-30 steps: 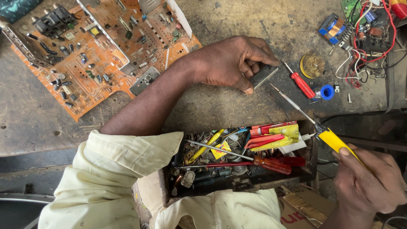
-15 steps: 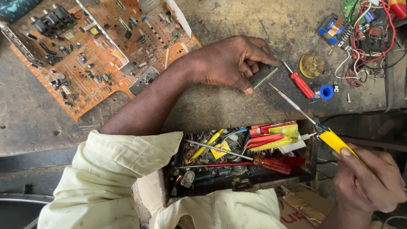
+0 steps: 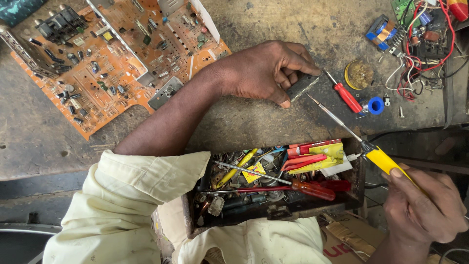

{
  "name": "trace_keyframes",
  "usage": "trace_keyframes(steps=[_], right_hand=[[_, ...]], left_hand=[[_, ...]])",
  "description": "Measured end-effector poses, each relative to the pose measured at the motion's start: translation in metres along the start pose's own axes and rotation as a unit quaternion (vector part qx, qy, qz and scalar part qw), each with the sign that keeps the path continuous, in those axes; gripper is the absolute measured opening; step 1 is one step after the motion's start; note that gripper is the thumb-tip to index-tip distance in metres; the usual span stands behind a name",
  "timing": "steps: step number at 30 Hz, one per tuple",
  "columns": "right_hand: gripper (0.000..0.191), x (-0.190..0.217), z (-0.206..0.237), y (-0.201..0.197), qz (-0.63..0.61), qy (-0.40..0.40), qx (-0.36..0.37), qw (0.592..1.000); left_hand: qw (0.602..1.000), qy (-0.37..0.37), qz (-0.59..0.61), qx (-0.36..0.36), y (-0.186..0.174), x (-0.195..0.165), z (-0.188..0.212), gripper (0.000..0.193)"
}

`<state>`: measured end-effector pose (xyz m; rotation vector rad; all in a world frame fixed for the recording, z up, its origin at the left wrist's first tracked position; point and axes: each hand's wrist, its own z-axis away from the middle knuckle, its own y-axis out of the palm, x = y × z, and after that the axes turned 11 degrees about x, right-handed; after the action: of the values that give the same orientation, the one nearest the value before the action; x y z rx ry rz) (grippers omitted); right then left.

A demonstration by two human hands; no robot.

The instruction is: The person uses a screwdriver to remove a component from a circuit board, then uses a soldering iron to work on the component's pins. The person handles the circuit board and the removed component throughout the task.

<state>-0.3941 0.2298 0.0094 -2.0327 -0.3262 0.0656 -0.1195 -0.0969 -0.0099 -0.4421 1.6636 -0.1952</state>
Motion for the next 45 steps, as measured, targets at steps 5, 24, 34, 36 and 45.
trace_keyframes(steps=[5, 24, 34, 36, 45], right_hand=[[0.026, 0.004, -0.006, -0.002, -0.008, 0.014, -0.005, 1.0], [0.023, -0.024, 0.067, 0.024, -0.026, 0.163, -0.095, 0.982], [0.025, 0.019, 0.019, 0.013, -0.083, 0.124, -0.072, 0.986], [0.026, 0.018, 0.019, 0.015, -0.109, 0.116, -0.063, 0.985], [0.022, 0.016, 0.01, 0.013, -0.087, 0.106, -0.041, 0.99]], left_hand=[[1.0, 0.008, 0.003, 0.004, 0.0, 0.0, 0.001, 0.079], [0.999, 0.002, 0.032, 0.02, -0.001, -0.003, -0.001, 0.079], [0.998, -0.01, 0.057, 0.013, -0.001, -0.002, -0.001, 0.077], [0.998, -0.003, 0.06, 0.015, -0.001, -0.002, -0.001, 0.077], [1.0, -0.003, 0.021, 0.01, -0.001, -0.002, -0.001, 0.077]])
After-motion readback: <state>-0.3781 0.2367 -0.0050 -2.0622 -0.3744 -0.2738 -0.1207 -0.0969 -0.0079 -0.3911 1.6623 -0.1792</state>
